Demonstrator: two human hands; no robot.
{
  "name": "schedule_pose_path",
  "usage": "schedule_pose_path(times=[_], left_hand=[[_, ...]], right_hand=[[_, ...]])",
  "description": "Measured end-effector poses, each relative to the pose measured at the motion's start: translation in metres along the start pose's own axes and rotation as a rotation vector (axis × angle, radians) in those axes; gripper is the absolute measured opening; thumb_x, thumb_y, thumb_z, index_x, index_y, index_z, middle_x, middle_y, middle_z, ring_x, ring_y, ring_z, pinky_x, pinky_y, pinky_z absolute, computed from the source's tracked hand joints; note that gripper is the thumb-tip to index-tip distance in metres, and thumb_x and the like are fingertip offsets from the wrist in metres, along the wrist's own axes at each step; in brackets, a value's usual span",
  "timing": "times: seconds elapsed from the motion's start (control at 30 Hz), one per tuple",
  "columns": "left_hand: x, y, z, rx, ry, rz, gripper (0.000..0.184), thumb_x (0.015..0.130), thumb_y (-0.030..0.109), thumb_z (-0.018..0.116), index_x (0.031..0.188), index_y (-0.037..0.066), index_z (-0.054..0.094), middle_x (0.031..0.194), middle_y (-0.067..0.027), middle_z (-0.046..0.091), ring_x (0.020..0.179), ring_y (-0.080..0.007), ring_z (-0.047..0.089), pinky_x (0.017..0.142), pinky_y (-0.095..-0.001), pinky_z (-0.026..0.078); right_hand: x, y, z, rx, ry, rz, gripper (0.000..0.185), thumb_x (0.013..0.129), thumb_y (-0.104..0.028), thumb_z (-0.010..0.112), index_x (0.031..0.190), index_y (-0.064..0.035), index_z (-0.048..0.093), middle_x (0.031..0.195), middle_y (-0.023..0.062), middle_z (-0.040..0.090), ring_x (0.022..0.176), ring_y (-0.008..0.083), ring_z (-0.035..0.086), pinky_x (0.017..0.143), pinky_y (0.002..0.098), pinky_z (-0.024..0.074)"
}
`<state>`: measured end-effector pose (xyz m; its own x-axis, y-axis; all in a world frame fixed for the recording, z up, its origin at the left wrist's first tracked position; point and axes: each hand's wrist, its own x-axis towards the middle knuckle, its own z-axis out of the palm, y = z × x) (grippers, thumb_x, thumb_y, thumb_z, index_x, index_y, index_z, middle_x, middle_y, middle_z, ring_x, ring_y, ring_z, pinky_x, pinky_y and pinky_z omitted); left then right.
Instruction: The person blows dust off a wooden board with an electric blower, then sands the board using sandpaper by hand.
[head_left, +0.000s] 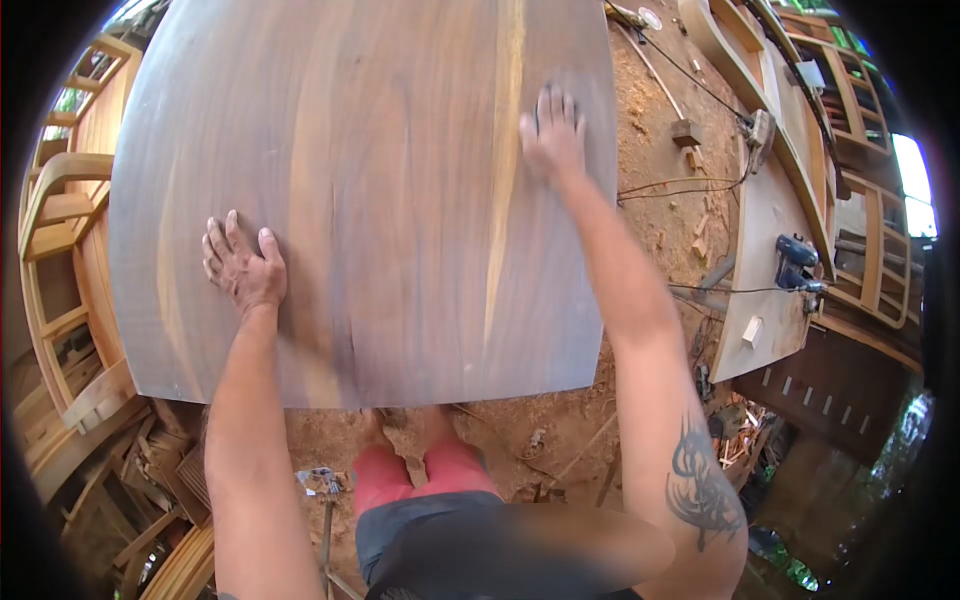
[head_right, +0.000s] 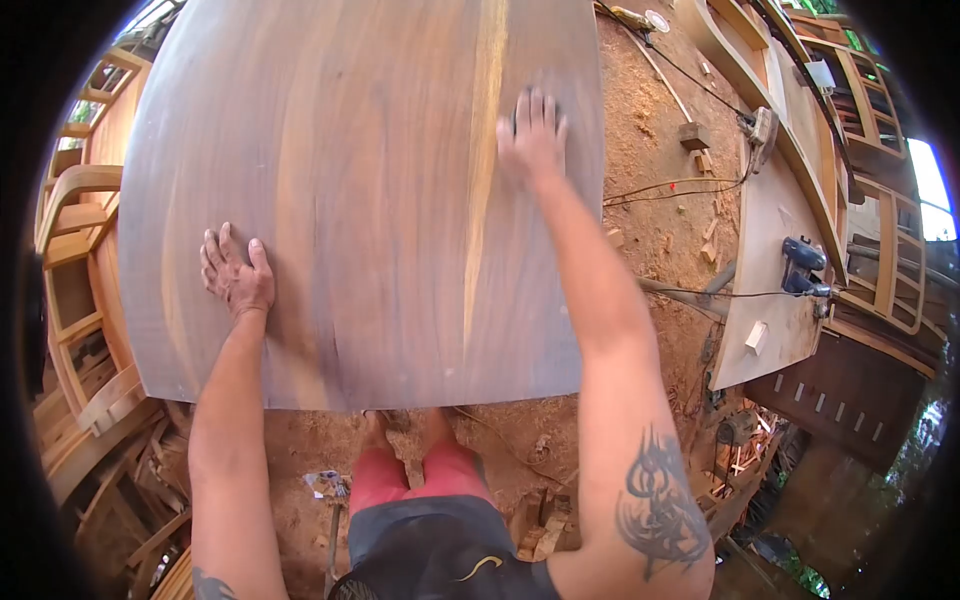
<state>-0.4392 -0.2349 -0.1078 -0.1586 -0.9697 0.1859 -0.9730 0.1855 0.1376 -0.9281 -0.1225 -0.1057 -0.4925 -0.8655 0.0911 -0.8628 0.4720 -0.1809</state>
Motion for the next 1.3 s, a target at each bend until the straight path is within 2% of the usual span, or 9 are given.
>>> schedule_pose_path(times=[0.13,0.27,0.37,0.53,0.73,0.87,0.97,1.13,1.3], left_hand=[[-0.001,0.002,0.0,0.004,0.01,-0.005,0.069,0.096,0.047,0.055,0.157,0.019,0.041,0.168,-0.0166,0.029,0.156,-0.0389,0.023,0.126,-0.0579,0.016],[-0.002,0.003,-0.002,0.042,-0.012,-0.019,0.069,0.097,0.046,0.055,0.158,0.019,0.039,0.169,-0.0172,0.028,0.156,-0.0398,0.022,0.126,-0.0582,0.016],[-0.002,0.004,0.0,0.049,-0.009,-0.009,0.069,0.097,0.046,0.055,0.158,0.019,0.038,0.169,-0.0169,0.028,0.155,-0.0399,0.023,0.126,-0.0581,0.016],[-0.001,0.002,0.001,0.027,0.017,0.0,0.067,0.098,0.045,0.055,0.158,0.02,0.039,0.169,-0.0154,0.03,0.155,-0.0385,0.024,0.125,-0.0573,0.017],[-0.001,0.002,0.0,-0.002,-0.004,-0.002,0.069,0.096,0.046,0.055,0.158,0.019,0.039,0.168,-0.0176,0.028,0.155,-0.0402,0.022,0.125,-0.0594,0.016],[0.0,0.0,0.001,0.008,-0.001,-0.011,0.069,0.097,0.047,0.055,0.158,0.02,0.039,0.169,-0.0165,0.028,0.156,-0.039,0.022,0.125,-0.0582,0.016],[-0.001,0.002,0.002,0.033,0.003,-0.014,0.068,0.097,0.048,0.054,0.158,0.02,0.04,0.169,-0.0152,0.028,0.156,-0.038,0.023,0.125,-0.057,0.017],[-0.001,0.002,0.001,0.044,-0.002,-0.011,0.069,0.096,0.047,0.055,0.157,0.018,0.039,0.168,-0.0171,0.028,0.155,-0.0401,0.023,0.126,-0.0599,0.015],[0.001,0.003,0.0,0.041,0.007,0.001,0.069,0.096,0.046,0.055,0.157,0.017,0.039,0.167,-0.0186,0.029,0.154,-0.0413,0.024,0.125,-0.06,0.017]], right_hand=[[-0.251,-0.031,-0.044,0.063,-0.111,-0.117,0.074,0.097,-0.033,0.056,0.159,0.0029,0.034,0.169,0.0251,0.024,0.157,0.0443,0.02,0.125,0.0644,0.0118],[-0.443,-0.073,-0.092,0.179,-0.396,-0.02,0.084,0.094,-0.028,0.057,0.164,0.0026,0.021,0.169,0.0333,0.016,0.158,0.0512,0.012,0.125,0.0663,0.0038],[-0.41,-0.057,-0.076,0.155,-0.339,-0.074,0.081,0.094,-0.032,0.057,0.16,0.0047,0.028,0.168,0.0318,0.022,0.157,0.0501,0.016,0.124,0.068,0.0079],[-0.131,-0.021,-0.021,0.012,-0.067,-0.199,0.075,0.101,-0.038,0.048,0.163,-0.0007,0.027,0.173,0.0214,0.017,0.16,0.0412,0.013,0.128,0.0604,0.006],[0.09,-0.006,0.002,-0.012,-0.081,0.079,0.074,0.105,-0.048,0.037,0.164,-0.0049,0.027,0.173,0.0174,0.018,0.16,0.0374,0.013,0.129,0.0571,0.0073],[0.021,-0.014,0.004,-0.029,-0.016,-0.006,0.074,0.105,-0.047,0.038,0.163,-0.0032,0.028,0.172,0.0188,0.02,0.159,0.0385,0.015,0.128,0.0573,0.0083],[-0.145,-0.031,-0.021,-0.032,0.006,-0.176,0.072,0.101,-0.036,0.051,0.158,0.0042,0.034,0.169,0.0234,0.025,0.157,0.0422,0.02,0.127,0.0608,0.0108],[-0.43,-0.08,-0.085,0.155,-0.354,-0.056,0.079,0.095,-0.033,0.058,0.158,0.0071,0.032,0.168,0.0311,0.022,0.158,0.049,0.014,0.124,0.068,0.0088],[-0.328,-0.066,-0.06,0.1,-0.289,-0.123,0.079,0.095,-0.033,0.056,0.159,0.0054,0.031,0.169,0.0285,0.021,0.159,0.0456,0.015,0.125,0.0658,0.0077]])
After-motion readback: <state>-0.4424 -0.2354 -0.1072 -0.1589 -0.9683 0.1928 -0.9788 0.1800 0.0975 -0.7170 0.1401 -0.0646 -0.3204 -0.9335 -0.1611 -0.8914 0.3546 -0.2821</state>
